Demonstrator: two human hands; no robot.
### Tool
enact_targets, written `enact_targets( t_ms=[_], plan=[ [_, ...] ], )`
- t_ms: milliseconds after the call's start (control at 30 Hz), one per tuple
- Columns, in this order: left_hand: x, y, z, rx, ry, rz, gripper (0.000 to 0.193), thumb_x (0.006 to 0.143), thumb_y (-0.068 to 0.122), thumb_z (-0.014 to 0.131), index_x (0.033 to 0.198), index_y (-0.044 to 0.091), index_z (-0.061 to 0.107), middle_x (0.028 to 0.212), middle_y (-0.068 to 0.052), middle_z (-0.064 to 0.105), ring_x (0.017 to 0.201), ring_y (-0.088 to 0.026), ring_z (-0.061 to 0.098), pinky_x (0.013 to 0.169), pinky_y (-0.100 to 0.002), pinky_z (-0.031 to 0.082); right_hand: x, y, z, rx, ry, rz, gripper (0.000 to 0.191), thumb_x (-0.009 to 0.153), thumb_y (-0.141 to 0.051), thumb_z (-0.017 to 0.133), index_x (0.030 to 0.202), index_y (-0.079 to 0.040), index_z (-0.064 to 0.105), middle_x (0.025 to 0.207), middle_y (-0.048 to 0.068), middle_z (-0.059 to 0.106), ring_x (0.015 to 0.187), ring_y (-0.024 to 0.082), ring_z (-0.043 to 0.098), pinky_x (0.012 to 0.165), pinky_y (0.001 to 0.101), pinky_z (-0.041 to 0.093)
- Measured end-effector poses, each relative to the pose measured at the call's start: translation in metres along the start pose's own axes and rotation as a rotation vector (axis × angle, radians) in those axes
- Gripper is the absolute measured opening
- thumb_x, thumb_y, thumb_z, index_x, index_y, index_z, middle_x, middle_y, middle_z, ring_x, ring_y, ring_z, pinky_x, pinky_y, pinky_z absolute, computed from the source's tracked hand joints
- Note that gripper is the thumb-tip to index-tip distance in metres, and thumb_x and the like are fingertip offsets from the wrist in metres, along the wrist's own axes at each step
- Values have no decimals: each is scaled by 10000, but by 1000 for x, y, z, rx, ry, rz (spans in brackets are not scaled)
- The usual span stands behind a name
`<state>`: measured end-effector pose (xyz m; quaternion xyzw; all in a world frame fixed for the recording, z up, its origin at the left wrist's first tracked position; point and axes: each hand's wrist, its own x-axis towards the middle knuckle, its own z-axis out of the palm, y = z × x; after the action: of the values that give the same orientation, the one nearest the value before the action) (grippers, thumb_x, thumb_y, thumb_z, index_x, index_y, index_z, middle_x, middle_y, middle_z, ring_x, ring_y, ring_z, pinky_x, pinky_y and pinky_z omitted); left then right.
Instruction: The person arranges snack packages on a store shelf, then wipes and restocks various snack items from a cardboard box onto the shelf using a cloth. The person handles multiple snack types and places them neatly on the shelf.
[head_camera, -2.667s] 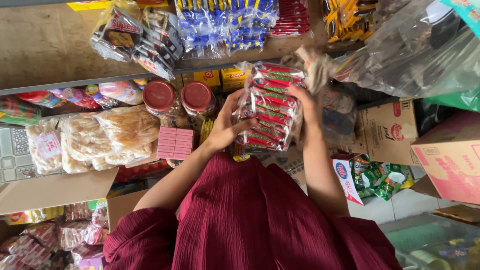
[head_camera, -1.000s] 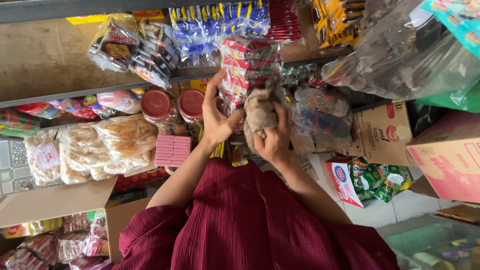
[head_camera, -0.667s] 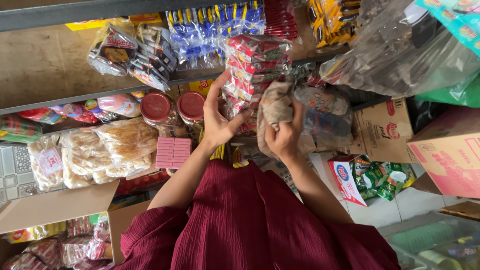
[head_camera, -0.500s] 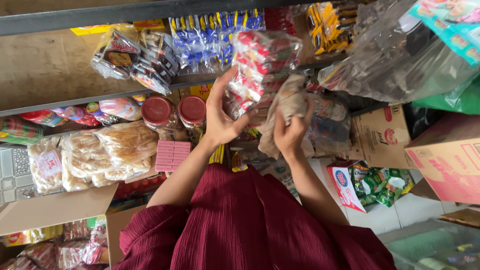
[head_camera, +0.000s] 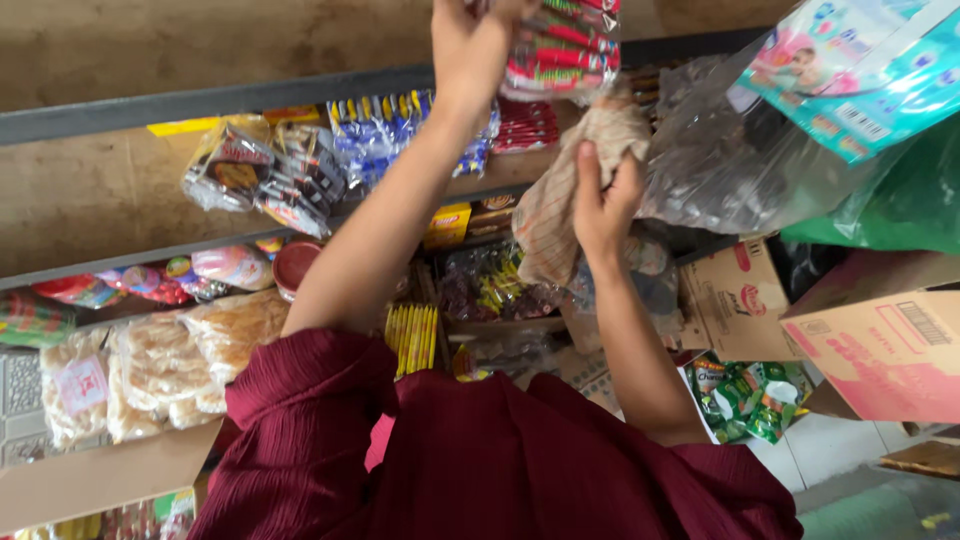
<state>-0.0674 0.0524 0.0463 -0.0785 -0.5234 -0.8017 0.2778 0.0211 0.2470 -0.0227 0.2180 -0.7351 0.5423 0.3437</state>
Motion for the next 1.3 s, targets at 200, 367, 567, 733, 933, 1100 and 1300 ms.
enact_targets(
  t_ms=[200, 367, 567, 733, 933, 1100, 1300],
  plan=[
    [62, -42, 33, -164, 174, -246, 180, 844, 138, 656, 981, 41, 593, 843, -89, 701, 705, -179, 696, 632, -359, 609, 20, 14, 11, -53, -99, -58, 315, 1087, -253, 656, 1235, 25, 647, 1204, 184, 666, 1127, 327, 644, 1014, 436, 491],
    [82, -56, 52, 10, 62, -264, 297, 875, 237, 612, 1040, -3, 672, 822, -81, 745, 791, -247, 712, 739, -439, 593, 34, 34, 17, -283, -285, 3, 590, 1002, -387, 721, 1304, 87, 542, 1215, 280, 616, 1130, 441, 603, 965, 502, 473],
    [80, -60, 59, 891, 93, -49, 528, 864, 417, 708, 1240, 60, 607, 1123, -216, 592, 1081, -458, 566, 951, -526, 472, 38, 33, 10, -410, -486, 5, 436, 907, -364, 777, 1141, -5, 699, 1276, 191, 631, 1152, 402, 619, 979, 476, 493],
    [54, -41, 56, 1117, 53, 243, 581, 910, 374, 671, 1397, 130, 468, 1353, -222, 466, 1228, -440, 490, 985, -558, 454, 56, 16, -14, -681, -630, 95, 272, 757, -352, 851, 895, -120, 818, 1368, 88, 596, 1254, 339, 546, 1037, 524, 427],
    [17, -24, 55, 1296, -226, 463, 503, 930, 371, 698, 1352, 177, 507, 1454, -233, 453, 1242, -455, 515, 953, -573, 493, 96, 5, -26, -792, -454, -199, 173, 753, -212, 879, 873, -96, 832, 1554, 155, 439, 1478, 412, 338, 1149, 613, 317],
    [21, -29, 67, 1211, -433, 368, 553, 886, 280, 705, 1420, 238, 563, 1503, -211, 453, 1231, -502, 545, 937, -532, 566, 119, 20, -15, -673, -385, -356, 154, 813, -153, 872, 925, -61, 820, 1680, 212, 326, 1536, 435, 330, 1252, 546, 307],
    [75, -39, 62, 1621, -720, -63, 582, 899, 404, 723, 1441, 303, 539, 1437, -97, 571, 1404, -332, 520, 1111, -516, 463, 117, 37, -26, -516, -362, -276, 197, 785, -175, 880, 868, -16, 797, 1610, 256, 386, 1469, 454, 397, 1203, 543, 335]
  ],
)
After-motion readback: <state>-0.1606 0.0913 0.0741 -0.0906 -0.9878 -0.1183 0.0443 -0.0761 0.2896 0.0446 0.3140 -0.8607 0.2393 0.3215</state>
